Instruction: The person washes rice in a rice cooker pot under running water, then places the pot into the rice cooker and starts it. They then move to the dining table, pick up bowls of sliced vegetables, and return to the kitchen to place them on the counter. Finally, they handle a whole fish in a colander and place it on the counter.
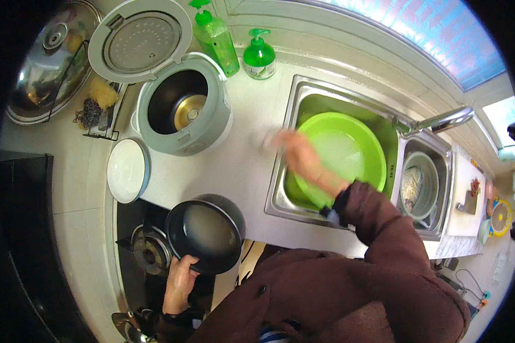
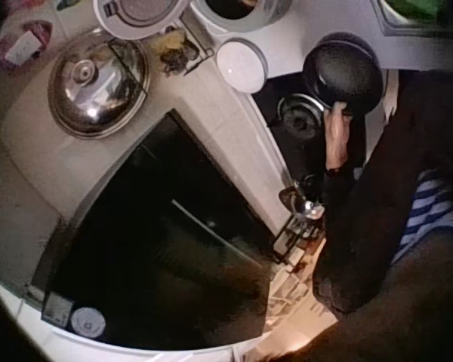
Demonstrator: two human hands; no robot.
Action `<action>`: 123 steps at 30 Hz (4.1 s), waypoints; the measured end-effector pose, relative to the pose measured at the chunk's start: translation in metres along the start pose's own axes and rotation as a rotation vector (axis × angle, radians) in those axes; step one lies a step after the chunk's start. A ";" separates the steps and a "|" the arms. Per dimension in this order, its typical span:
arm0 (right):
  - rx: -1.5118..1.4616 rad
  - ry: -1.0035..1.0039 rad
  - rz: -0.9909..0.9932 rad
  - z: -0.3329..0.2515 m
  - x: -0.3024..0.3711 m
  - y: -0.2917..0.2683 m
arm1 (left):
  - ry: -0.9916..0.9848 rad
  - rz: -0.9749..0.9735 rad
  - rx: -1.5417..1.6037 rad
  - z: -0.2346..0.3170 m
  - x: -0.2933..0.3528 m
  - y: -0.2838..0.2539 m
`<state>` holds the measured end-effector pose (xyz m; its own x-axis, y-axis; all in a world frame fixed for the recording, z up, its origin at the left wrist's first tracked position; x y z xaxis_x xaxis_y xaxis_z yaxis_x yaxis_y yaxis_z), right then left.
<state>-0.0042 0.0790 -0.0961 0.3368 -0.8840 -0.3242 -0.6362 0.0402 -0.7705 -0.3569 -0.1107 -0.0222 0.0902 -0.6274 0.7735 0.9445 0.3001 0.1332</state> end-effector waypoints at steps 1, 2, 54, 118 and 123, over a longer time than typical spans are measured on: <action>0.024 0.143 0.157 0.025 -0.004 -0.009 | 0.009 0.023 0.016 0.000 0.000 -0.001; 0.075 0.319 0.292 0.044 0.002 -0.014 | 0.019 0.010 0.068 -0.002 0.000 0.000; -1.339 0.872 0.220 -0.048 0.196 -0.190 | 0.899 -1.043 -0.969 0.040 0.017 0.329; -1.558 1.402 0.692 0.031 0.235 -0.117 | 1.121 -1.328 -0.831 0.009 -0.045 0.358; -1.559 1.391 0.649 0.035 0.237 -0.113 | 1.123 -1.329 -0.847 0.009 -0.048 0.359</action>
<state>0.1715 -0.1186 -0.1053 -0.2155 -0.6128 0.7603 -0.5566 0.7168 0.4200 -0.0248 0.0339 -0.0057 -0.8977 -0.3323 -0.2893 0.4216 -0.8387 -0.3448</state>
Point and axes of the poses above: each hand's wrist, its own x-axis away from the middle knuckle, its own y-axis out of the palm, z = x × y, the point moved 6 cm from there along -x, towards the middle knuckle, and after that the axes turned 6 degrees about x, right-handed, at the moved point
